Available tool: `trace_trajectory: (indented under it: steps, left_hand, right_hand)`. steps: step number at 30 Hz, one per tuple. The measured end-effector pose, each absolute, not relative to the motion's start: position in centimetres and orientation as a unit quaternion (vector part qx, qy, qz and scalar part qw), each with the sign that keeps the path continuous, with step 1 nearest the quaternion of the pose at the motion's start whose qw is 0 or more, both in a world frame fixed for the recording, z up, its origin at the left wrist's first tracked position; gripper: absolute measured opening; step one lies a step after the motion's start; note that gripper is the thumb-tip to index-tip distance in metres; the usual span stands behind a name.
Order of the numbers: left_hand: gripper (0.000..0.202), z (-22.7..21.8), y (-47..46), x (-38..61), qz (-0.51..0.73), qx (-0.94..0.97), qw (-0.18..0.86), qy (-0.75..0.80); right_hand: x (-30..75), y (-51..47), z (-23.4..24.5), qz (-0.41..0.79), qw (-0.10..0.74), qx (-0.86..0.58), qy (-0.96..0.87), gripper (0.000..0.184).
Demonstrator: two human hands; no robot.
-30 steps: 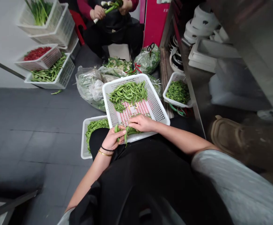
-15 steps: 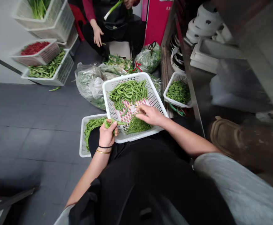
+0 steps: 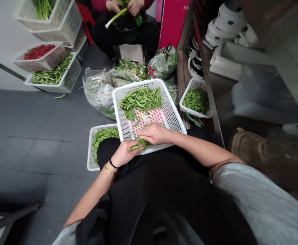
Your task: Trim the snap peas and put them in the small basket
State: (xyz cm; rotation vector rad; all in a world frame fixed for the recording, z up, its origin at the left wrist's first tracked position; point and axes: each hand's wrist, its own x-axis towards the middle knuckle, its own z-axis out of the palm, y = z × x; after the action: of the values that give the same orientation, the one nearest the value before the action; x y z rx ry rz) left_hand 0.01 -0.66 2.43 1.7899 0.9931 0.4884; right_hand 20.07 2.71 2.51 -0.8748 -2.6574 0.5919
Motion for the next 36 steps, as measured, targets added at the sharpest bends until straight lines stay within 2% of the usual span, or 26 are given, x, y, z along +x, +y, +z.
trace_trajectory:
  steps: [3, 8, 10, 12, 14, 15, 16, 18, 21, 24, 27, 30, 32, 36]
  left_hand:
    - [0.014, 1.4, -0.9, 1.2, 0.306, 0.599, 0.576, 0.465]
    - [0.020, -0.2, 0.0, 0.6, 0.423, 0.458, 0.598, 0.503]
    - [0.021, -0.4, 0.9, -0.6, 0.508, 0.369, 0.593, 0.505]
    - [0.023, -0.5, 1.8, -1.9, 0.560, 0.290, 0.601, 0.490]
    - [0.025, -0.6, 2.6, -2.8, 0.559, 0.248, 0.652, 0.449]
    - [0.025, -0.7, 2.8, -3.0, 0.547, 0.234, 0.684, 0.422]
    - [0.023, -0.8, 2.9, -3.1, 0.531, 0.221, 0.714, 0.399]
    - [0.017, -1.1, 2.9, -2.9, 0.499, 0.204, 0.751, 0.381]
    - [0.025, -1.3, 2.4, -2.4, 0.452, 0.207, 0.773, 0.394]
    - [0.019, -1.6, 1.7, -2.3, 0.421, 0.219, 0.794, 0.379]
    - [0.027, -2.0, 1.4, -2.0, 0.406, 0.201, 0.805, 0.383]
    - [0.027, -2.7, 1.2, -0.8, 0.385, 0.192, 0.790, 0.437]
    - [0.032, -3.0, 1.1, 0.2, 0.383, 0.190, 0.783, 0.452]
    - [0.031, -2.7, 0.6, 1.5, 0.418, 0.201, 0.769, 0.439]
  right_hand:
    - [19.2, 2.6, 1.9, 0.228, 0.180, -0.334, -0.897, 0.027]
    - [19.4, 2.6, 0.7, 0.250, 0.197, -0.367, -0.874, 0.029]
    - [20.8, 3.3, 0.7, 0.275, 0.158, -0.380, -0.869, 0.032]
    - [22.2, 4.6, 0.5, 0.322, 0.045, -0.386, -0.863, 0.032]
    - [22.5, 6.3, -0.3, 0.330, -0.071, -0.403, -0.851, 0.035]
    - [22.0, 7.3, -1.1, 0.305, -0.097, -0.423, -0.848, 0.038]
    - [21.1, 8.3, -2.0, 0.263, -0.098, -0.447, -0.850, 0.040]
    - [18.4, 10.2, -4.4, 0.175, -0.059, -0.472, -0.862, 0.033]
    - [14.4, 12.3, -8.0, 0.162, -0.102, -0.424, -0.885, 0.026]
    - [13.4, 13.0, -9.5, 0.170, -0.119, -0.409, -0.888, 0.026]
    - [15.2, 11.7, -8.2, 0.171, -0.042, -0.448, -0.876, 0.022]
    - [17.6, 8.6, -5.3, 0.190, 0.132, -0.467, -0.853, 0.017]
    - [18.7, 5.9, -3.6, 0.198, 0.218, -0.411, -0.863, 0.018]
    - [19.6, 1.7, -2.0, 0.168, 0.253, -0.293, -0.906, 0.023]
